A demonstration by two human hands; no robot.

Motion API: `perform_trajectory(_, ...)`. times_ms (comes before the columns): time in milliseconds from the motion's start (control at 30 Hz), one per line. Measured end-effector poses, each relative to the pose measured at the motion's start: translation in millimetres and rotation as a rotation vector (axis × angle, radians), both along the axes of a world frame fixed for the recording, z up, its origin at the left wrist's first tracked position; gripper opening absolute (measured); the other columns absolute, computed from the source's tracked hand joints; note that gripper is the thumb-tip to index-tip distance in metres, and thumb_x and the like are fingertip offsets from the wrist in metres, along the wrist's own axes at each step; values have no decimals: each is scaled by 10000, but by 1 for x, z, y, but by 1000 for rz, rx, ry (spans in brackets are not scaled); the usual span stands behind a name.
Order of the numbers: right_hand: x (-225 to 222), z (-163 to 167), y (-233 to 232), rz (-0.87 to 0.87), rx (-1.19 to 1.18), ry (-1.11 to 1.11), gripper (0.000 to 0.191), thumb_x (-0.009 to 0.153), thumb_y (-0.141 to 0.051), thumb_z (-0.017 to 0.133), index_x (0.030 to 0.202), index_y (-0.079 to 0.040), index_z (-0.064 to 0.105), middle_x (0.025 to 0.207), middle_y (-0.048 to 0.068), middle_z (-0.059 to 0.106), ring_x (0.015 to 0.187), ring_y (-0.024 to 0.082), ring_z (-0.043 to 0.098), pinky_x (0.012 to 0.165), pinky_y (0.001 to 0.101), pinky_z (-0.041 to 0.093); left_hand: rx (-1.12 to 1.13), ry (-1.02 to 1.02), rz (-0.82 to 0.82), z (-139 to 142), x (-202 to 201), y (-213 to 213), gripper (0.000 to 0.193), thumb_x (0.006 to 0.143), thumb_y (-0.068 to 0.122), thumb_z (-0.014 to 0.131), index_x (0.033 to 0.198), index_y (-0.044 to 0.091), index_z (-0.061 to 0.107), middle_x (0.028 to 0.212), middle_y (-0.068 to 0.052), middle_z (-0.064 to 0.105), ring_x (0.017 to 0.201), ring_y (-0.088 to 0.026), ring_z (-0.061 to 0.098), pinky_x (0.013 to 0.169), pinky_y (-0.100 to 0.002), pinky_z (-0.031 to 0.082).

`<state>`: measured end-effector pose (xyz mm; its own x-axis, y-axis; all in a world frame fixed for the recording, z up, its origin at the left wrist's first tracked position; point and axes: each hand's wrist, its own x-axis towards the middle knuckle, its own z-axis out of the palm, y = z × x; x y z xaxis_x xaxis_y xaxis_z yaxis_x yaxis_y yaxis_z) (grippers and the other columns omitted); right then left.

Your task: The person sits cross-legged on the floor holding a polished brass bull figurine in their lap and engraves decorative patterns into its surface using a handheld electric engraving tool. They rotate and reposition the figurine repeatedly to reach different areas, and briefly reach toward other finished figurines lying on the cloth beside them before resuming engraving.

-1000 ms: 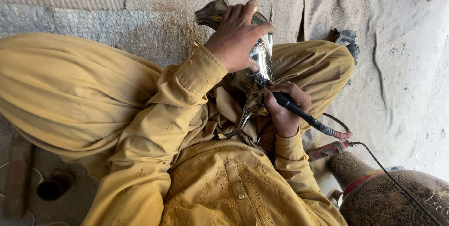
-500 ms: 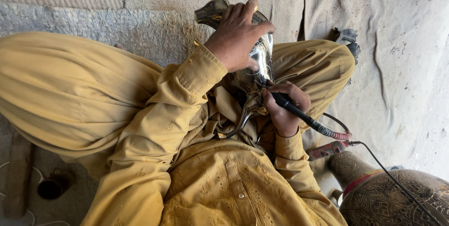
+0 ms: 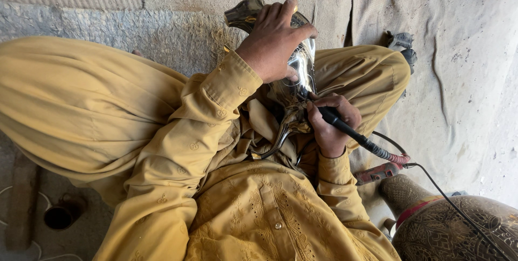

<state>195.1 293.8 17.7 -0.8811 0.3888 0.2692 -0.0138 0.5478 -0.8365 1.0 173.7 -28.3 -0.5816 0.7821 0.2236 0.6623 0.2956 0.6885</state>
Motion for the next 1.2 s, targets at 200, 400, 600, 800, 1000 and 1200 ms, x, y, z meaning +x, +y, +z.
perform_trajectory(200,1,0,-5,81,114,-14,108,829,23,784,842,-1,679,744,60,683,663,116,655,810,285,621,6,19,4,-4,2,-4,971,465,407,1040,1307,161,625,1363,-221,357,1294,-440,375,1136,-568,314)
perform_trajectory(400,-3,6,-6,113,174,-57,120,801,-16,815,843,-3,704,769,78,702,661,137,658,676,260,529,-1,9,-1,-2,1,-3,969,469,406,1041,1311,171,623,1356,-219,359,1292,-437,374,1135,-568,313)
perform_trajectory(600,-4,7,-4,161,203,-54,119,786,-13,811,833,-11,702,783,83,700,698,163,676,691,268,526,9,6,2,-2,1,-3,952,466,389,1043,1298,178,630,1373,-227,353,1291,-440,374,1129,-563,320)
perform_trajectory(800,-2,5,-2,162,126,-20,116,832,4,775,812,-13,661,736,52,657,704,136,672,876,318,621,-5,-3,-8,-3,1,-2,967,482,402,1038,1319,165,617,1384,-231,356,1298,-433,379,1136,-565,325)
perform_trajectory(1000,-2,7,-2,76,34,-28,126,865,21,790,882,-14,671,788,52,688,688,88,618,725,244,542,1,-2,-7,-2,-1,0,952,464,419,1038,1285,162,630,1395,-254,341,1312,-454,365,1138,-575,302)
perform_trajectory(1200,-8,5,-3,4,107,-42,142,847,17,802,905,-14,676,794,42,686,684,82,610,650,231,469,17,24,-3,-3,-3,1,922,472,430,1034,1263,162,644,1407,-275,348,1305,-444,386,1145,-576,289)
